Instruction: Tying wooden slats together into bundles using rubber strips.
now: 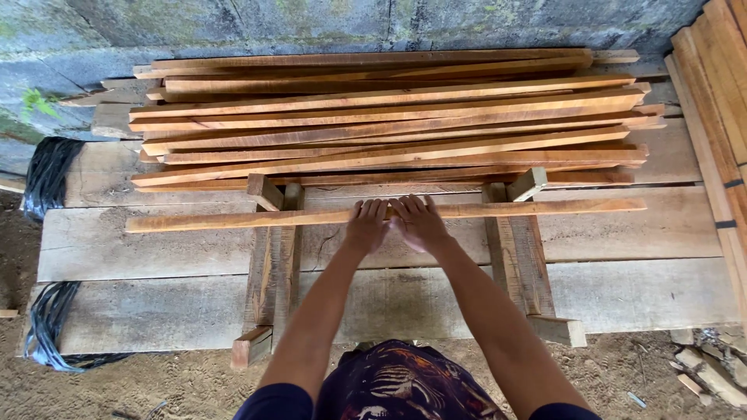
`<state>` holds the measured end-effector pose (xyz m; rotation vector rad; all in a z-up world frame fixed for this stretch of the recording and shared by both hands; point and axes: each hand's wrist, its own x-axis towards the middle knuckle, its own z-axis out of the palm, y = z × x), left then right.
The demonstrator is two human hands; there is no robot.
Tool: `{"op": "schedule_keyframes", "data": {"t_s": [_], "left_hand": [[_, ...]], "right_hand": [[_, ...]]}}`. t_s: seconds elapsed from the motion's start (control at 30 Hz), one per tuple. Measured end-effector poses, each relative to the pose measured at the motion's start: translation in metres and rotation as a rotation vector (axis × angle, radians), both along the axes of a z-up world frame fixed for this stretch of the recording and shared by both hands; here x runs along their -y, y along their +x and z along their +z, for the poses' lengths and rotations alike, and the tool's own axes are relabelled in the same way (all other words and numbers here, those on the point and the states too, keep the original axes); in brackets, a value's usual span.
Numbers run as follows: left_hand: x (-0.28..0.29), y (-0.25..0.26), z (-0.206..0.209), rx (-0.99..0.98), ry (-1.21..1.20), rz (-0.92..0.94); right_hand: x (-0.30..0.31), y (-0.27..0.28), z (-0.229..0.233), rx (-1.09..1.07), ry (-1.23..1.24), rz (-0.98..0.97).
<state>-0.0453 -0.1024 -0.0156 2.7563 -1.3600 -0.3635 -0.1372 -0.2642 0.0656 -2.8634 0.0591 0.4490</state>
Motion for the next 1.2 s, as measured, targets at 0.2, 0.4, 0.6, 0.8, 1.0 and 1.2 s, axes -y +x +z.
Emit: {"op": "schedule_keyframes", "data": {"t_s": [0.2,0.4,0.6,0.8,1.0,1.2], "left_hand": [[-0.108,0.055,-0.034,0.293,-0.24,0.189],[-0.127,0.069,0.006,-0.041,-0.018,0.244],[-0.115,0.081,-0.004,-0.223,0.094,0.355],[-0.111,0.082,-0.011,-0.208,0.107,0.378],[-0.097,0.061,0.047,-0.203,0.118,0.359],[-0.107,0.073,0.007,-0.184,0.101,0.363]], "right_hand": [[0.11,-0.054,-0.017,0.299,-0.224,-0.083],[0.175,-0.065,-0.052,0.016,-0.117,-0.249],[0.168,-0.059,-0.032,-0.055,-0.054,-0.305],[0.172,-0.058,-0.044,-0.073,-0.03,-0.359],[0.156,-0.054,-0.021,-0.085,-0.03,-0.381],[0.158,-0.056,-0.042,-0.11,-0.09,-0.397]]}}
